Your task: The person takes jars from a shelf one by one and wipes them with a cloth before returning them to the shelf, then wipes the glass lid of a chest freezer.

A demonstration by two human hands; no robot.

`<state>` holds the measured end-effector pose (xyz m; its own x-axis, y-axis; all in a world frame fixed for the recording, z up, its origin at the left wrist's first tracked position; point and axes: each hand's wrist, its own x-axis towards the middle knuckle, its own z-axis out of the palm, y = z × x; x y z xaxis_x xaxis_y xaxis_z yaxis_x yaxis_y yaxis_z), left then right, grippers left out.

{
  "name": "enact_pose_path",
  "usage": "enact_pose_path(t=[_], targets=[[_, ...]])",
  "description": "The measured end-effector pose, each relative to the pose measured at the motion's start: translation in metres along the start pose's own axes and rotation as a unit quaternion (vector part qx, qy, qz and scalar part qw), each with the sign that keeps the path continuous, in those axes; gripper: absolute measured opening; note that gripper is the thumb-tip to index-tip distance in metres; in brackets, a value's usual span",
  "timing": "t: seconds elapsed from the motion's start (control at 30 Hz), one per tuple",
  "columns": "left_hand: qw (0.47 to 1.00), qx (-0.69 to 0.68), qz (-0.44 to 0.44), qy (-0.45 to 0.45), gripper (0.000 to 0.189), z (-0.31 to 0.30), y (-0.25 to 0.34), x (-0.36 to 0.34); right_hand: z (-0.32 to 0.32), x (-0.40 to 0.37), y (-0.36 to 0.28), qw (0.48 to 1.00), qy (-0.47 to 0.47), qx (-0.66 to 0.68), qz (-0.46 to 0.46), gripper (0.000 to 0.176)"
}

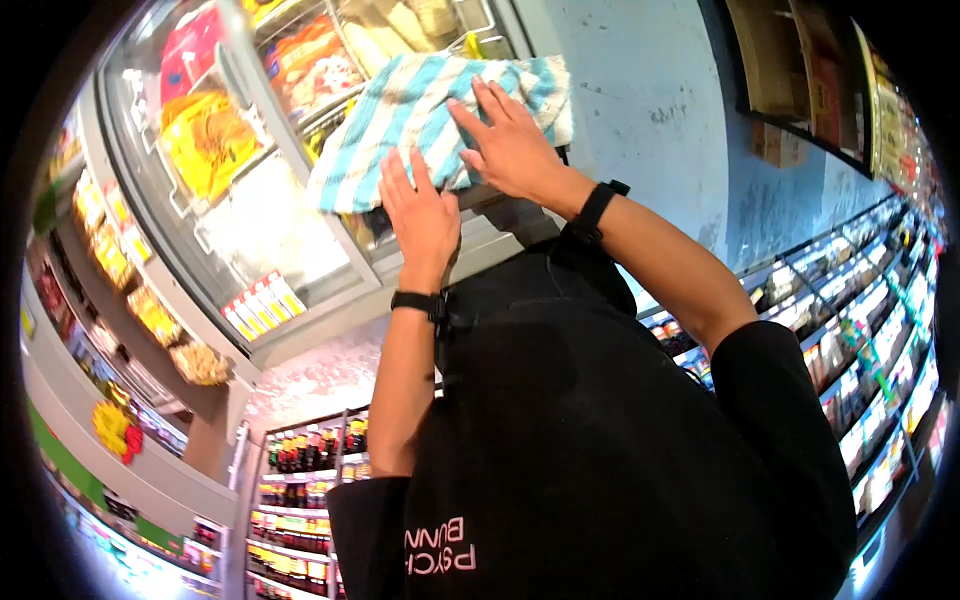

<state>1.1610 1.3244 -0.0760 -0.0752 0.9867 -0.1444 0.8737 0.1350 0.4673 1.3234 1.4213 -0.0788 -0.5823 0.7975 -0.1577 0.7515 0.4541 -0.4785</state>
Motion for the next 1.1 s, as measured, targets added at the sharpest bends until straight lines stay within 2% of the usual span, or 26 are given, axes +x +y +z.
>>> enact_pose_path(t=[0.13,0.2,0.27,0.33,0.4,0.5,0.67,0.8,0.9,1.0,1.1], targets=[[0.997,-0.044,-0.043,-0.046,0.066,-0.013,-0.01,0.032,0.009,0.028,0.02,0.999,0.035,0.004,-0.001,0.06],[0.998,-0.031,-0.052,0.029,0.06,-0.016,-0.022,0.046,0.013,0.045,0.021,0.998,0.058,0.028,-0.007,0.061],[0.995,-0.047,-0.075,0.049,0.059,-0.009,-0.04,0.073,0.018,0.063,0.019,0.996,0.083,0.013,-0.013,0.06],[0.996,0.056,-0.011,0.062,0.059,-0.007,-0.05,0.092,0.03,0.077,0.017,0.994,0.11,-0.022,-0.016,0.058],[0.994,0.083,0.002,0.072,0.06,-0.007,-0.053,0.099,0.033,0.081,0.015,0.992,0.109,-0.059,-0.019,0.056],[0.995,0.092,0.02,0.026,0.059,-0.01,-0.049,0.084,0.03,0.067,0.013,0.991,0.123,-0.044,-0.034,0.059],[0.996,0.079,0.042,0.003,0.056,-0.003,-0.032,0.002,0.03,-0.01,-0.013,0.999,0.015,-0.011,-0.026,0.065],[0.998,0.042,0.018,-0.039,0.06,0.001,-0.022,-0.05,0.019,-0.059,-0.012,0.997,-0.056,0.02,-0.059,0.065],[0.997,0.033,-0.01,-0.066,0.063,-0.001,-0.023,-0.055,0.006,-0.061,0.004,0.995,-0.078,0.04,-0.056,0.063],[0.998,0.046,-0.009,-0.051,0.064,-0.001,-0.026,-0.045,-0.001,-0.049,0.021,0.993,-0.066,-0.005,-0.103,0.061],[0.999,0.044,-0.01,-0.026,0.064,0.0,-0.031,-0.024,0.0,-0.029,0.028,0.994,-0.041,-0.028,-0.095,0.058]])
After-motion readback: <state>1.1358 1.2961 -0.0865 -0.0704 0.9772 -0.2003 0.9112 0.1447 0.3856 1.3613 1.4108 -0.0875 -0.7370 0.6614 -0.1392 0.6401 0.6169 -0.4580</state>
